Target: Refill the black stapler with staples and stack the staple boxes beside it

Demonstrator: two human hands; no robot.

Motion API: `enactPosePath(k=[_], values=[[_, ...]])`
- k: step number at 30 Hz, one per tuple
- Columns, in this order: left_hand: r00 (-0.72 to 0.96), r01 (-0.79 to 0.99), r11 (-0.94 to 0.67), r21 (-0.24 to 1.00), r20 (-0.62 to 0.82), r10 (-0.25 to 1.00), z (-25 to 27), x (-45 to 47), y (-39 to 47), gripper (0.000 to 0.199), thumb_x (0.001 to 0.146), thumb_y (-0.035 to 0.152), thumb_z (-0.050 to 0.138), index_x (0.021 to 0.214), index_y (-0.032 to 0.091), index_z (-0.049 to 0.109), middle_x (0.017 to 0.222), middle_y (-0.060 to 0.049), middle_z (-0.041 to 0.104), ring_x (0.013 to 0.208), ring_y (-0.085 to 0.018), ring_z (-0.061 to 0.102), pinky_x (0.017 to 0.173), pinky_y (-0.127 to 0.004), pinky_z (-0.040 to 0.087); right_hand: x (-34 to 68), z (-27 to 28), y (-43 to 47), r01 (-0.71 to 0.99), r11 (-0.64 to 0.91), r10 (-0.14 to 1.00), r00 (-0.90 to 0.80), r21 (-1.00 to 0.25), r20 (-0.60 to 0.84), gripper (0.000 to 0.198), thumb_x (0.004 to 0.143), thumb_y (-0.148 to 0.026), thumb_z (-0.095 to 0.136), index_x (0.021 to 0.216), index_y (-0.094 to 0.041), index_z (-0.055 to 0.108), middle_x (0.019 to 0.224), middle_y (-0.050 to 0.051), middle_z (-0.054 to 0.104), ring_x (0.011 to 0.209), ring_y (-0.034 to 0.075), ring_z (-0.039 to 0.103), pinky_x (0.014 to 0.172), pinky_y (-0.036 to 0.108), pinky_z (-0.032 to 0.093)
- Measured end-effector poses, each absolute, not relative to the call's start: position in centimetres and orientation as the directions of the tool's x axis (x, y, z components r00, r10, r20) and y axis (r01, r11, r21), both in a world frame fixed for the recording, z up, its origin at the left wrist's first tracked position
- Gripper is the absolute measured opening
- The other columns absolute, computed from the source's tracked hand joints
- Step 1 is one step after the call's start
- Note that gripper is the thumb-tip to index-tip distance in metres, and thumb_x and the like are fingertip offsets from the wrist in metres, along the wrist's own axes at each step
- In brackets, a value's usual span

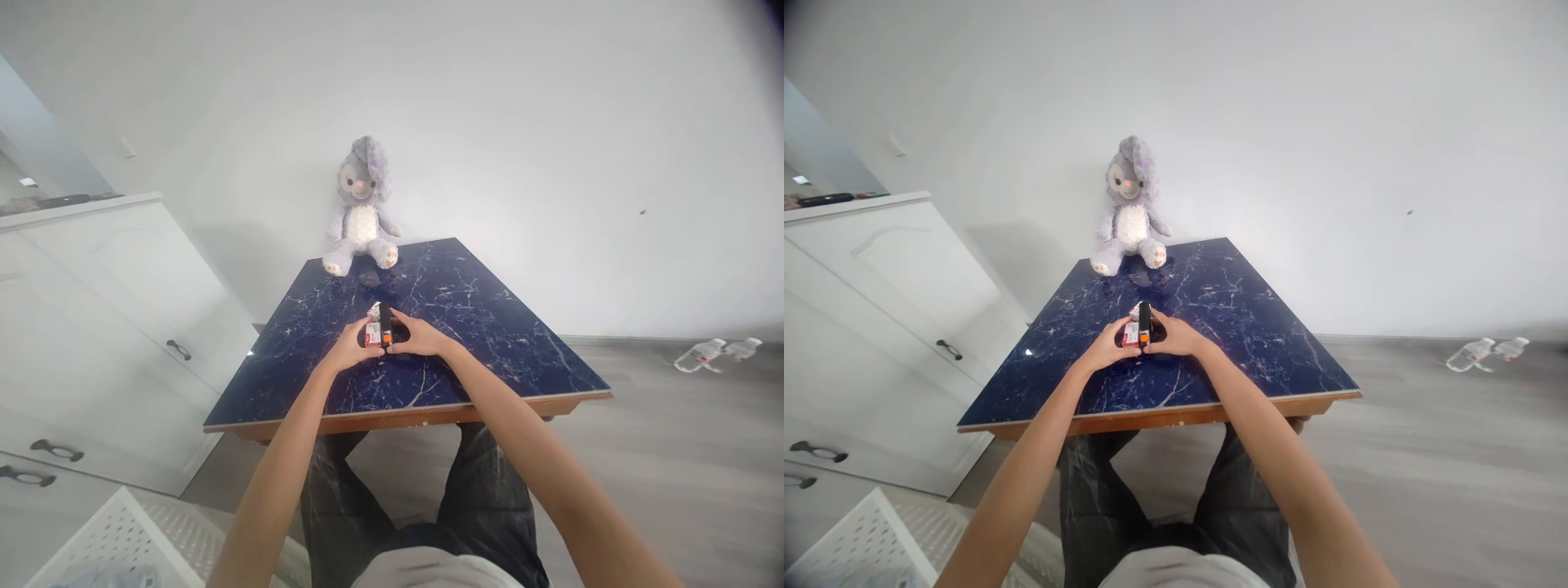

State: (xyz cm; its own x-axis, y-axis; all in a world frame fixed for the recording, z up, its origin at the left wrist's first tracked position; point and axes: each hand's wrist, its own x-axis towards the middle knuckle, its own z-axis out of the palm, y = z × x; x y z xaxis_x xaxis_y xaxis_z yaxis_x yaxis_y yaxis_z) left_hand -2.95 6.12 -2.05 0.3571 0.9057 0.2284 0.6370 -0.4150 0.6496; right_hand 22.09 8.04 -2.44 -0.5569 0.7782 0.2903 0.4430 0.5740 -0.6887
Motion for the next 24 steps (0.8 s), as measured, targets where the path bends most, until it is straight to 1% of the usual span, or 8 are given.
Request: enactPosePath(k=[3,5,11,14,16,19,21,24], values=[[0.372,0.635,-0.424,0.646,0.225,0.9,-2.2,-3.1,6.1,0.113,0.066,0.045,0.086,0.158,0.027,0.024,0.139,-0.017,0.052,0.134,-0.037,0.045,0.108,-0.053,0.039,22.1,-2.5,8.1,0.435,0.571,0.78,-0.553,-0.697,0.294,0.112,0.069,-0.047,0.082,0.159,-0.025,0.02,0.144,0.01,0.056,0.13,0.032,0.056,0.111,0.046,0.042],[0.35,0.643,-0.403,0.652,0.218,0.911,-2.4,-3.2,6.2,0.119,0.064,0.044,0.087,0.16,0.027,0.018,0.138,-0.018,0.053,0.135,-0.037,0.045,0.11,-0.053,0.036,22.0,-2.5,8.1,0.425,0.572,0.777,-0.553,-0.701,0.299,0.113,0.068,-0.047,0.083,0.159,-0.025,0.02,0.144,0.01,0.056,0.13,0.031,0.056,0.111,0.046,0.042],[0.367,0.639,-0.421,0.644,0.225,0.902,-3.0,-3.3,6.6,0.119,0.065,0.051,0.086,0.16,0.027,0.017,0.14,-0.019,0.055,0.135,-0.036,0.047,0.111,-0.053,0.034,22.1,-2.7,8.2,0.415,0.566,0.78,-0.55,-0.712,0.299,0.113,0.067,-0.046,0.083,0.159,-0.026,0.021,0.144,0.01,0.056,0.13,0.031,0.056,0.112,0.046,0.041],[0.35,0.634,-0.414,0.653,0.235,0.907,-3.5,-3.4,6.9,0.125,0.064,0.056,0.085,0.161,0.026,0.012,0.15,-0.019,0.046,0.142,-0.038,0.038,0.113,-0.055,0.031,22.1,-2.6,8.2,0.423,0.563,0.784,-0.546,-0.71,0.296,0.113,0.067,-0.046,0.083,0.159,-0.026,0.022,0.144,0.009,0.056,0.13,0.031,0.056,0.112,0.046,0.041],[0.287,0.597,-0.37,0.712,0.241,0.927,-3.7,-3.5,7.3,0.108,0.079,0.062,0.07,0.161,0.026,0.011,0.158,-0.017,0.036,0.145,-0.036,0.035,0.114,-0.053,0.031,22.1,-2.5,8.1,0.426,0.551,0.79,-0.543,-0.718,0.284,0.112,0.067,-0.046,0.083,0.159,-0.026,0.023,0.143,0.009,0.057,0.13,0.031,0.056,0.112,0.046,0.042],[0.164,0.514,-0.312,0.799,0.266,0.95,-3.8,-3.5,8.3,0.068,0.1,0.06,0.033,0.158,0.027,0.025,0.162,-0.011,0.031,0.147,-0.028,0.035,0.116,-0.048,0.032,22.0,-2.4,8.1,0.436,0.526,0.804,-0.536,-0.73,0.258,0.112,0.067,-0.049,0.083,0.158,-0.027,0.023,0.143,0.009,0.057,0.13,0.031,0.056,0.112,0.046,0.041],[0.142,0.505,-0.32,0.801,0.288,0.947,-3.5,-3.2,9.3,0.06,0.102,0.056,0.023,0.153,0.028,0.038,0.159,-0.006,0.037,0.147,-0.025,0.036,0.117,-0.046,0.031,22.0,-2.3,8.0,0.44,0.519,0.807,-0.533,-0.732,0.252,0.113,0.066,-0.05,0.083,0.159,-0.026,0.023,0.143,0.01,0.057,0.131,0.031,0.055,0.113,0.046,0.04],[0.155,0.52,-0.321,0.792,0.282,0.947,-3.1,-2.2,10.9,0.059,0.102,0.055,0.023,0.149,0.027,0.046,0.152,-0.005,0.049,0.143,-0.024,0.041,0.117,-0.044,0.032,22.0,-2.4,8.1,0.438,0.522,0.807,-0.532,-0.732,0.256,0.113,0.066,-0.051,0.083,0.159,-0.026,0.022,0.143,0.009,0.057,0.13,0.031,0.056,0.113,0.047,0.04]])
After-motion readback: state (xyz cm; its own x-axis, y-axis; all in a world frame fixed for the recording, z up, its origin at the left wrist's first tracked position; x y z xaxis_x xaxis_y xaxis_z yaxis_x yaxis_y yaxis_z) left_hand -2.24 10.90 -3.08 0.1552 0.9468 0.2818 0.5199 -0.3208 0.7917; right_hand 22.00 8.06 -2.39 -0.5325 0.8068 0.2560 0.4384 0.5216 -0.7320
